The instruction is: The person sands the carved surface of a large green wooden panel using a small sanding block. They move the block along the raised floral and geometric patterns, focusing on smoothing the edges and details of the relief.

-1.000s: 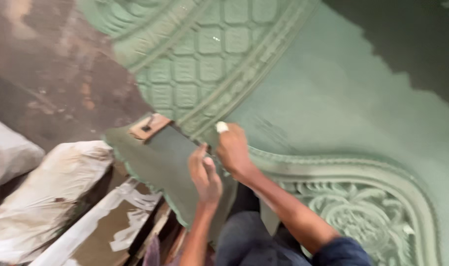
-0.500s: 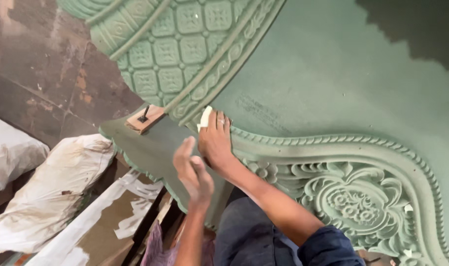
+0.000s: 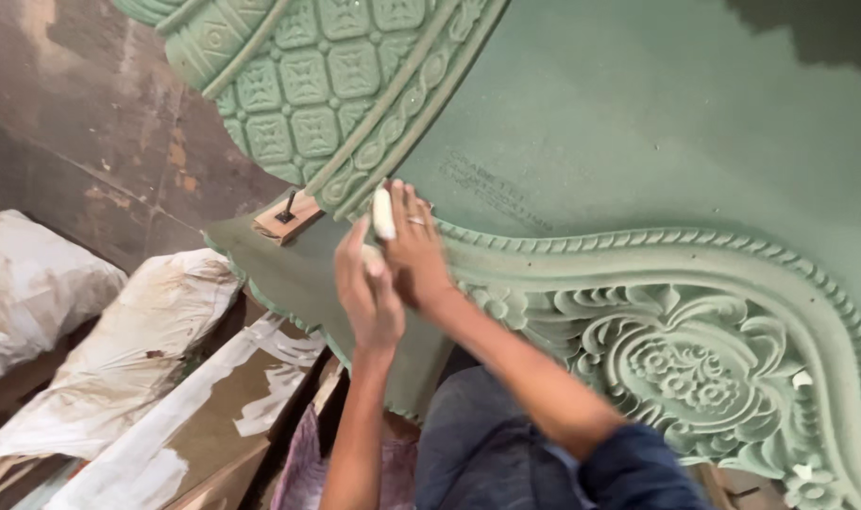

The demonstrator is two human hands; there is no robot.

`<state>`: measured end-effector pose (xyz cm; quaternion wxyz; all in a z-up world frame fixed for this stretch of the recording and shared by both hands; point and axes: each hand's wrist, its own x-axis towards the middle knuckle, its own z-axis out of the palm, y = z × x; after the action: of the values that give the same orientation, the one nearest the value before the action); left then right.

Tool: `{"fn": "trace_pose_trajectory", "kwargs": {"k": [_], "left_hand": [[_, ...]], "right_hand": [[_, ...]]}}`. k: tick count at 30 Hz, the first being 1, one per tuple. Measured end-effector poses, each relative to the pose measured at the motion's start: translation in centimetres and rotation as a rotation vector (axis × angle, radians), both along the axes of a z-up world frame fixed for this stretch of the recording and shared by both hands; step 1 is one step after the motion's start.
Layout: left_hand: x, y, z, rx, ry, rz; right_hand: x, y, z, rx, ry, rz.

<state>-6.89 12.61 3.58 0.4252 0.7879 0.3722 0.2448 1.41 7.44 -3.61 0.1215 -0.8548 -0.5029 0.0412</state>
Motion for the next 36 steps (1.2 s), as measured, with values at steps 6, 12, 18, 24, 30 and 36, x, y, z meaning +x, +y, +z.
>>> {"fn": "trace_pose_trajectory", "kwargs": {"k": [6, 12, 18, 24, 30, 36], "left_hand": [[2.3, 0.3, -1.9, -0.122, -0.012, -0.092], [-0.7, -1.7, 0.2, -0.018, -0.032, 0.052], [-0.9, -0.2, 1.7, -0.014, 0.033, 0.085], [-2.8, -1.2, 0.2, 0.013, 0.034, -0.012], [-1.0, -2.5, 0.1, -0.04, -0.024, -0.063], [2.4, -2.9, -0.4, 0.033, 0.017, -0.179]], "right_hand": [[6.8, -20.1, 6.5, -0.148, 0.155, -0.239], [-0.2, -8.7, 0.6, 0.128, 0.469, -0.166], [-1.7, -1.3, -0.5, 0.083, 0.357, 0.023], [3.7, -14.7, 5.9, -0.215, 0.051, -0.449], [0.5, -3.5, 1.9, 0.109, 0.316, -0.206], [6.7, -12.8, 6.7, -0.166, 0.429, -0.153]]}}
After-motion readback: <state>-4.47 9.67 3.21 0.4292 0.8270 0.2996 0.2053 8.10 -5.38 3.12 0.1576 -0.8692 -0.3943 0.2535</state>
